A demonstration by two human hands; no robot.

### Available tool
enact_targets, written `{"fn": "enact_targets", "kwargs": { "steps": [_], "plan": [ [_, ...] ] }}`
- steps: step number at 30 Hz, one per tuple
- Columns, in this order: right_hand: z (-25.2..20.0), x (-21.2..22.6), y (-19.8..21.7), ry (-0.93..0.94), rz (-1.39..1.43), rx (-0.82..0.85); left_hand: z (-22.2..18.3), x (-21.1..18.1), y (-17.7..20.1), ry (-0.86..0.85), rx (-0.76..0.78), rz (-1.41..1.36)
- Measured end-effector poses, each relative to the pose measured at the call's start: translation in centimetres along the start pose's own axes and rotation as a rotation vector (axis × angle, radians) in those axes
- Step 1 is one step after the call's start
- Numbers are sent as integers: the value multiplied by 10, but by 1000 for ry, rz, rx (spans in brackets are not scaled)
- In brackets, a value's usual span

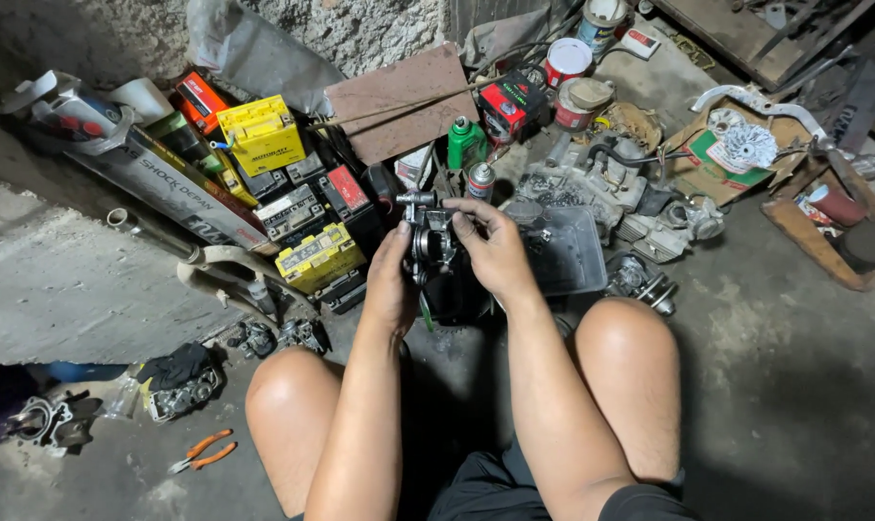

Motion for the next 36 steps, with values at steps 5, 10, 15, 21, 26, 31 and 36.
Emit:
{"fn": "enact_targets", "kwargs": {
  "steps": [5, 10, 15, 21, 26, 31, 36],
  "plan": [
    [2, -1, -1, -11, 29, 3, 10, 17, 18, 138, 51, 37],
    [0, 3, -6, -57, 99, 16, -2, 6, -12, 196, 49, -63],
    [0, -7, 4, -52, 111, 13, 6, 20, -4, 223, 24, -155],
    [-1, -11, 5, -75, 244, 14, 8, 23, 0, 235, 4, -238],
    [-3, 1, 1, -75, 216, 48, 10, 33, 11, 220, 0, -288],
    [-4, -5, -9, -98, 173, 125, 14, 33, 14, 232, 14, -263],
    [-3, -22, -10, -173, 215, 149, 14, 29, 12, 227, 32, -191]
  ]
}}
Point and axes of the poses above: each hand's wrist, its own z-axis towards the middle knuckle, its own y-axis out of the back of the hand, x = y × z, the point moved 7 cm from there along z, towards the middle knuckle, and after that the axes turned 11 degrees about x, right-handed, at the moved point
